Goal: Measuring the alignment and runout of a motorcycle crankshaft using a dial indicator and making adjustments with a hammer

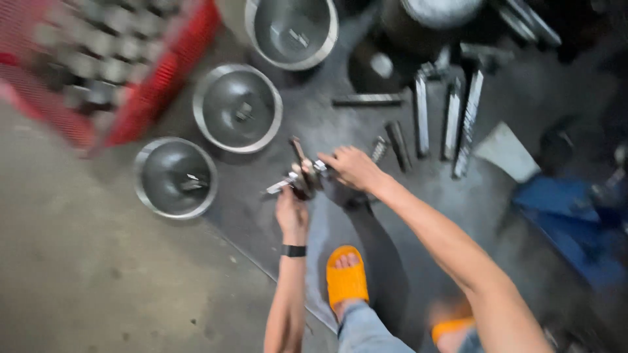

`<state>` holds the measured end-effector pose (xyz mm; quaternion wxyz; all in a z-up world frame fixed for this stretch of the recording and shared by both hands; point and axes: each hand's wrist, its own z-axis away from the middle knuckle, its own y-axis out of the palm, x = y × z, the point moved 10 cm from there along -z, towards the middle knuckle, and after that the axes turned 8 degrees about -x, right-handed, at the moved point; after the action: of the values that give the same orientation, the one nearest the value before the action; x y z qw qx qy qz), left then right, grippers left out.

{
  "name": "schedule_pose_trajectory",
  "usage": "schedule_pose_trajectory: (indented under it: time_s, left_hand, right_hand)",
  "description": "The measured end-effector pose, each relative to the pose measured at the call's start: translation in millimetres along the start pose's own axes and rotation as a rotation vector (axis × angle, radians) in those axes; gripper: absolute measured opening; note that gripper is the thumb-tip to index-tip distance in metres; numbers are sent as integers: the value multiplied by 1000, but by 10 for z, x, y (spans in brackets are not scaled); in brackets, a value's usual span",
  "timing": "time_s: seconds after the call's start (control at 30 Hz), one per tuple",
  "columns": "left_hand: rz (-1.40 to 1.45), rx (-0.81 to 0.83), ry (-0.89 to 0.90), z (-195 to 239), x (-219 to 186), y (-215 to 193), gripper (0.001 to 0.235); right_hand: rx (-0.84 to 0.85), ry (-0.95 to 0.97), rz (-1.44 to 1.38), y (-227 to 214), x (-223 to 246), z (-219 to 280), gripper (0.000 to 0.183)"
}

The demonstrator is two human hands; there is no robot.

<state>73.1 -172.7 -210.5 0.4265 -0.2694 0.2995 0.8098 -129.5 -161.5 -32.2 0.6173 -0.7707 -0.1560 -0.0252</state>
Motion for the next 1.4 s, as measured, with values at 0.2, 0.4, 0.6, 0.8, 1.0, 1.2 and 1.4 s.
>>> schedule_pose_trajectory:
  time_s: [0.2,0.4,0.6,0.8,1.0,1.2,1.4]
  left_hand:
    - [-21,-26,25,1321,-843,713,44]
    - [-268,586,69,3104,-927,1920,27]
    - [-316,1194,101,4895,-244,3006,27]
    - [-235,1314,-22,5656,581,3320,29]
    - [-509,1448,101,5843,1179,3533,10]
    - [-619,1513,133,5645,1782,3635,6]
    - [-627,1461,-39,5330,2170,3496,12]
  right_hand:
    - [135,225,-516,-627,-17,243,46]
    - [236,627,-659,-1989,-490,1496,56]
    - [-192,680,-49,-3395,-1386,3458,78]
    - [-288,1033,-83,-4690,-1167,3883,62]
    - [-150,1414,-99,-4320,-1569,5100,127]
    - [-172,1435,-320,-3897,-1693,5374,100]
    - [-322,1307,-285,-3492,-1805,5400,74]
